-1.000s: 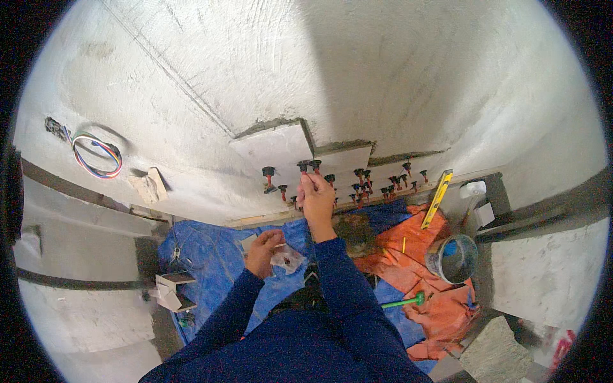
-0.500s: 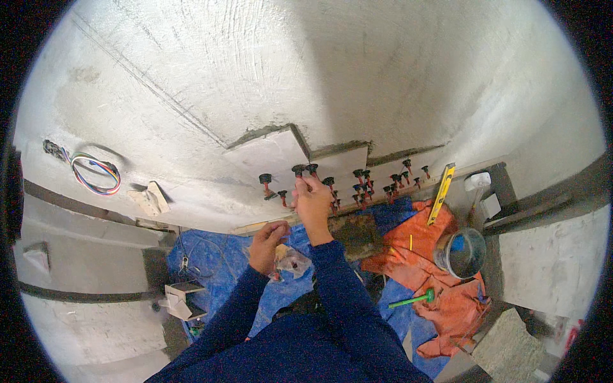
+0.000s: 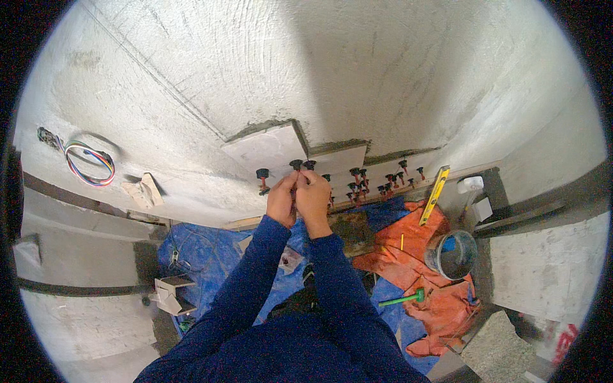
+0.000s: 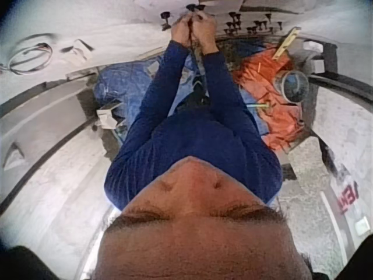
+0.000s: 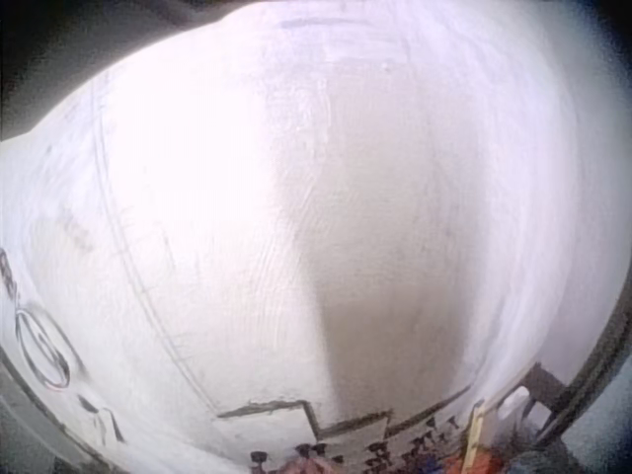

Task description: The person installs white ceramic tiles on a wall using tile leveling clips and a green rubber mallet. They place each tile, insert the leveling clips, and tap the tiles to align them with the existing row.

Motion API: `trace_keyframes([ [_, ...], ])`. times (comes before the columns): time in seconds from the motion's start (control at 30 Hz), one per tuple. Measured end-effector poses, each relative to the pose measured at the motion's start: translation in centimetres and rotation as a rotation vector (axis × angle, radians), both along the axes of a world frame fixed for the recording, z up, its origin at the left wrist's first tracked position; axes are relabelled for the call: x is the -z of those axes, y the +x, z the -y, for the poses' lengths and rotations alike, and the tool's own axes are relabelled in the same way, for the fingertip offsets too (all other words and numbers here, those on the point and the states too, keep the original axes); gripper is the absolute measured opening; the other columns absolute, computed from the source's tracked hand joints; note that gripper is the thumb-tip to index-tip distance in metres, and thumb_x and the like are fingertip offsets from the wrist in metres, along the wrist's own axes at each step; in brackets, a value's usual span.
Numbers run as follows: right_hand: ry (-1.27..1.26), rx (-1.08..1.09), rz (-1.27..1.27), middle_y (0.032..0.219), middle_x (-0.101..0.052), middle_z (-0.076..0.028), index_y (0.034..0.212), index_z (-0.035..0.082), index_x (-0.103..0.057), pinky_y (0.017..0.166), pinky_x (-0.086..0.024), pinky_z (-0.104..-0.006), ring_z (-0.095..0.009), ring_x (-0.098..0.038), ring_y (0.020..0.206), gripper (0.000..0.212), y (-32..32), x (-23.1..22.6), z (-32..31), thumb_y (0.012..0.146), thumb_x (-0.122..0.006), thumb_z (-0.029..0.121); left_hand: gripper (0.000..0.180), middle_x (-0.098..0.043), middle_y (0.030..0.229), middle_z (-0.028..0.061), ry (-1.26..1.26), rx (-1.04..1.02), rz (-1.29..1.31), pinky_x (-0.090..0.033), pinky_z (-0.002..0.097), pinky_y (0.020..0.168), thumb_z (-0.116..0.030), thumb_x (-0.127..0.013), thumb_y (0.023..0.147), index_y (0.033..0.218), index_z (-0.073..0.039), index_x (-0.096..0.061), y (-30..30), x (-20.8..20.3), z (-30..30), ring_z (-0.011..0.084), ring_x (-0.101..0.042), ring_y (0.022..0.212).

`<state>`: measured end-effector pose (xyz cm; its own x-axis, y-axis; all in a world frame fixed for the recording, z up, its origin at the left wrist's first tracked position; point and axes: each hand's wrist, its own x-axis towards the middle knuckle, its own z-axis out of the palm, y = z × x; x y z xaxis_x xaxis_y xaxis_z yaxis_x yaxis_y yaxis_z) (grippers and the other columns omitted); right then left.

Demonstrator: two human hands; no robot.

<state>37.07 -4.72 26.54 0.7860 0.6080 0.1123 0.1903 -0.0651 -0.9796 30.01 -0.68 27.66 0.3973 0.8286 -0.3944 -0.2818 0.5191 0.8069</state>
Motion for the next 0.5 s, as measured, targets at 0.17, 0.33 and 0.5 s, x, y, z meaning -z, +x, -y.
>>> trace_keyframes([
  [0.17,-0.069,-0.044,-0.169,0.092,-0.074,-0.025,0.098,-0.001,-0.077,0.076,-0.055,-0.0458,-0.039,-0.073,0.083,0.022,0.4,-0.7,-0.5,0.090,-0.068,0.018,0.025,-0.073,0.093,0.0043,-0.072,0.078,0.063,-0.050,0.0309,0.064,-0.031,-0.061,0.106,0.106,-0.007,-0.070,-0.5,1.0,-1.1,0.0148,-0.065,0.076],
  [0.33,-0.107,-0.037,-0.091,0.091,-0.075,-0.018,0.110,-0.003,-0.072,0.067,-0.056,-0.0417,-0.030,-0.072,0.074,0.027,0.2,-1.1,0.7,0.092,-0.072,0.016,0.028,-0.073,0.095,0.0061,-0.155,0.134,0.147,-0.053,0.0319,0.067,-0.033,-0.057,0.108,0.109,-0.009,-0.070,-1.0,0.8,-1.3,0.0171,-0.067,0.079],
  [0.5,-0.131,0.009,0.569,0.099,-0.071,-0.018,0.116,0.002,-0.066,0.068,-0.056,-0.0463,-0.037,-0.071,0.080,0.031,-0.6,-1.6,1.8,0.091,-0.074,0.018,0.030,-0.071,0.095,0.0048,-0.227,-0.047,0.217,-0.053,0.0313,0.067,-0.035,-0.058,0.107,0.110,-0.008,-0.071,0.0,0.6,-0.1,0.0172,-0.066,0.079],
])
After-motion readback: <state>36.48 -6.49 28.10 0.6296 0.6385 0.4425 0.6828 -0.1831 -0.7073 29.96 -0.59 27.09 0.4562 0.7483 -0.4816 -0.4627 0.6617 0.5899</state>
